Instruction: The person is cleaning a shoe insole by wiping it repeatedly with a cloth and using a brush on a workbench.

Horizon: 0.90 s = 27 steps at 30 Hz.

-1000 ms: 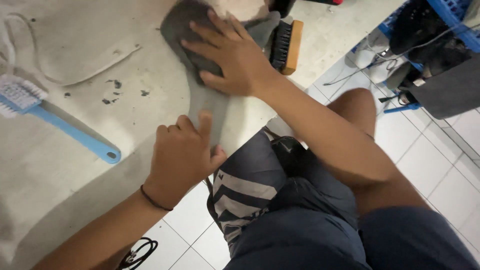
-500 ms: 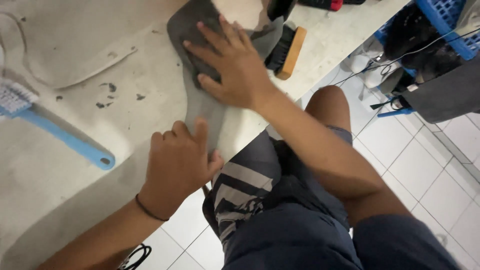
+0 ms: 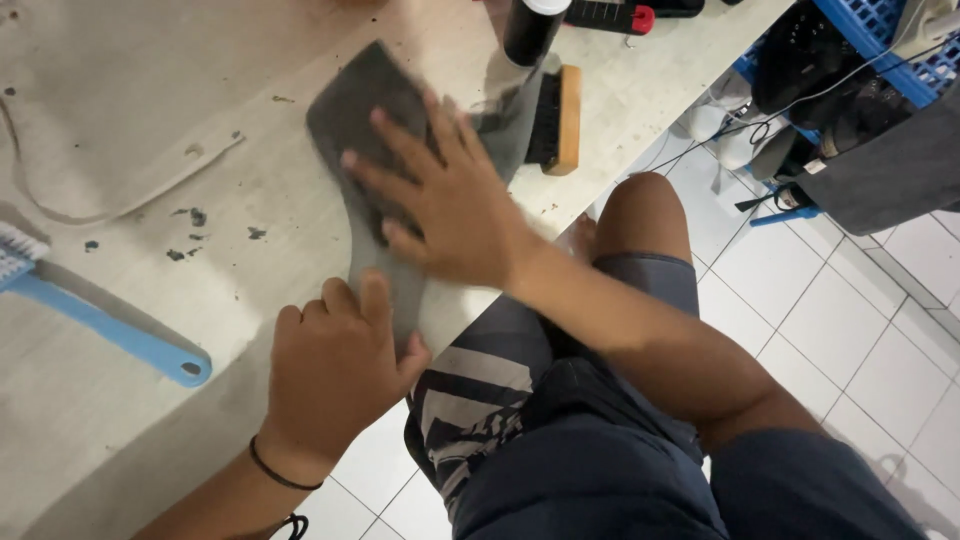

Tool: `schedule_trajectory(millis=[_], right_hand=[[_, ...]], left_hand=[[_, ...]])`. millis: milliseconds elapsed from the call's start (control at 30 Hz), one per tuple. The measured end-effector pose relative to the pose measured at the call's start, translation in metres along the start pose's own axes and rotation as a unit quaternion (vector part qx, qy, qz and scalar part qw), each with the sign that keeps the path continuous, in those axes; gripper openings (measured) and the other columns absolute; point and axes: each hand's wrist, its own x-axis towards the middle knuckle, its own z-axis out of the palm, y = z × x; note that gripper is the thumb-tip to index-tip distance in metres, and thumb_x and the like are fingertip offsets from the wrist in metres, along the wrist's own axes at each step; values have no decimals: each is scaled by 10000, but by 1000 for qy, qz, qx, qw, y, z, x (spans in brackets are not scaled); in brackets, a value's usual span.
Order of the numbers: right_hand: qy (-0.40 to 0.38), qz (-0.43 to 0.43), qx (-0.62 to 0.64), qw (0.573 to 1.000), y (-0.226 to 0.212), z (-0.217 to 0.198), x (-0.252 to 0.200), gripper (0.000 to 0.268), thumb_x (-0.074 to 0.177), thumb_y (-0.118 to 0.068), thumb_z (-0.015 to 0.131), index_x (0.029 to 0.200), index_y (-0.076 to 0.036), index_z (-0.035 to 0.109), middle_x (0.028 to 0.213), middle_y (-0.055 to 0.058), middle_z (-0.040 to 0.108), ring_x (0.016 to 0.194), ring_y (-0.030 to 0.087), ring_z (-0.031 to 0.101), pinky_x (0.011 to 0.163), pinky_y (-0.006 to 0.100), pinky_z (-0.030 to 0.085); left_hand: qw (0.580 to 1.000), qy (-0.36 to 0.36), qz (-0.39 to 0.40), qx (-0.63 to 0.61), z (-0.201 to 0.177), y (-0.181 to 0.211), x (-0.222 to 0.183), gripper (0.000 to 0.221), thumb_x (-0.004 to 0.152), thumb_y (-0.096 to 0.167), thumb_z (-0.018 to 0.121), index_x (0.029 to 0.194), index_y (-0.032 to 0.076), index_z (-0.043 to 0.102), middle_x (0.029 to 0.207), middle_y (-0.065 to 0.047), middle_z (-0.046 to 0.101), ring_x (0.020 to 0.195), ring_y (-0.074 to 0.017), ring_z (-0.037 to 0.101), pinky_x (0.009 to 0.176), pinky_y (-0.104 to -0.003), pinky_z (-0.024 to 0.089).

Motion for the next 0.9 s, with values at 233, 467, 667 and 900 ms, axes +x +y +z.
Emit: schedule_trajectory(millis=[233,467,667,900], right_hand=[[-9,1,-61,998,-7,2,-12,729,1074,-647,439,1637,-199,318,1672,183,293,1498,475,386,1252,593,269],[46,112,-199,973,12,20,43,927,1033,-812,321,1559,-75,514,1570,302,439,1495,502,97,1257,622,33],[-35,-33,-76,996,32,16,41,723,1197,-570,495,1676,-183,117,1720,206,174,1595,384,127,1321,528,149],[9,-22,11,1000,41,32,51,617,1143,-525,500,1635,-177,366,1671,189,217,1554,405,173,1278,579,238]], left_hand=[[1000,-11,16,-21,0,-4,3,607,863,605,620,1143,74,531,659,-3,474,447,-143,417,487,-315,361],[1000,-3,5,-25,4,-4,2,564,865,613,589,1044,81,538,638,-8,460,446,-157,425,495,-327,364],[1000,14,18,-13,5,-6,4,590,851,613,572,1116,86,557,622,7,432,434,-138,364,485,-310,343],[999,13,11,-50,13,-6,4,551,809,578,591,1060,90,547,608,4,432,413,-140,352,455,-323,331]])
